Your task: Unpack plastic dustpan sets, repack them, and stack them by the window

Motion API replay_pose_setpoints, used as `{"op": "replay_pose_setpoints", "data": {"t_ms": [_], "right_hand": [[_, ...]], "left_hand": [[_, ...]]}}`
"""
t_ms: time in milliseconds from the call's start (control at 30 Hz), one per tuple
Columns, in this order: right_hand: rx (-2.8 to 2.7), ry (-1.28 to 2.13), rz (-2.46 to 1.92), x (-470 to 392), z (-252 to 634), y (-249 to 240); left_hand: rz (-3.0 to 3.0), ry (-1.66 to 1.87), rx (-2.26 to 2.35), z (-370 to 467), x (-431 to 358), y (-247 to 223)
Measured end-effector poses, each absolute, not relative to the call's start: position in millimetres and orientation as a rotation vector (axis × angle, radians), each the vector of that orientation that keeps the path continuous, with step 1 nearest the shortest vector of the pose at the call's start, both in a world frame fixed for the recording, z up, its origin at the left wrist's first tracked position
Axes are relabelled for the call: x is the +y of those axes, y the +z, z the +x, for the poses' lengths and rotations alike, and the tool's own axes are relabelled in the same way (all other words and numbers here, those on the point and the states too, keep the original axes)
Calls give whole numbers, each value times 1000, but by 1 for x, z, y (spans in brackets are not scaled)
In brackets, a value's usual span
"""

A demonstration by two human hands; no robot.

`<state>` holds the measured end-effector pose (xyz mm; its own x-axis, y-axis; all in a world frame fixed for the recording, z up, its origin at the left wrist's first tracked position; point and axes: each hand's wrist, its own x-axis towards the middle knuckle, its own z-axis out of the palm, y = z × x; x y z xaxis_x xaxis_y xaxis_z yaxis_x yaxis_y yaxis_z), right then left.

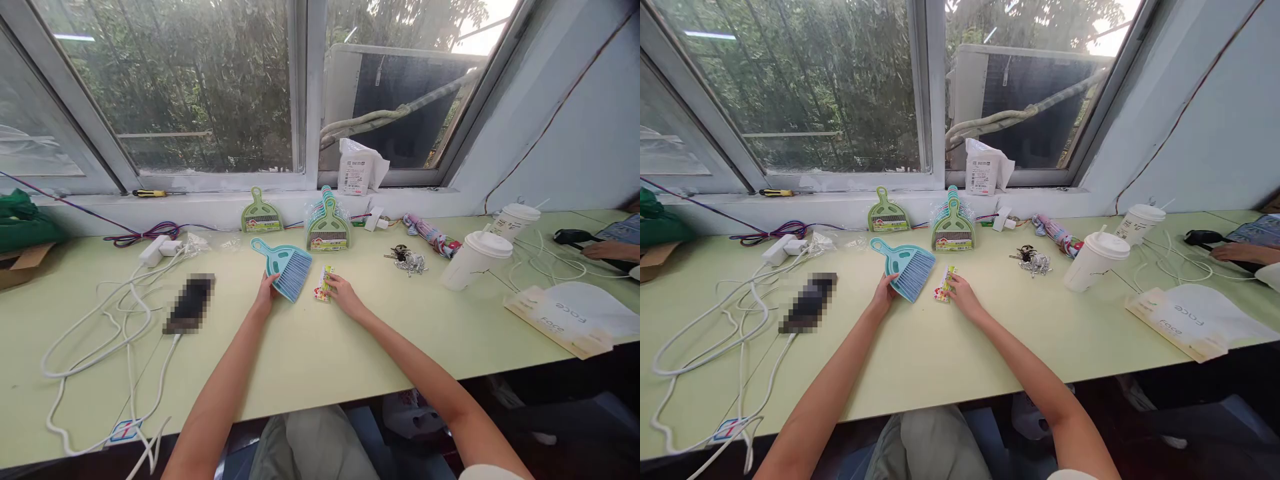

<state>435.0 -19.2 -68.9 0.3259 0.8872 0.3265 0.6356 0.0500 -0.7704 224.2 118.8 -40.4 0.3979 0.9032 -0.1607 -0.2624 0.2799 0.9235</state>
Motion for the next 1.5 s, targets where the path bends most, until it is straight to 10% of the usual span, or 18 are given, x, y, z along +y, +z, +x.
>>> {"op": "replay_pose_setpoints", "data": {"t_ms": [933,1167,1500], "right_hand": [[-1199,234,-1574,28,353,-50],[-584,974,-1107,38,369,-63],[-428,1024,-921,39,373,-62]], "left_hand": [[983,918,638,222,113,-40],[1121,808,541,222,108,-39],[1319,962,783,210,142,-42]]}}
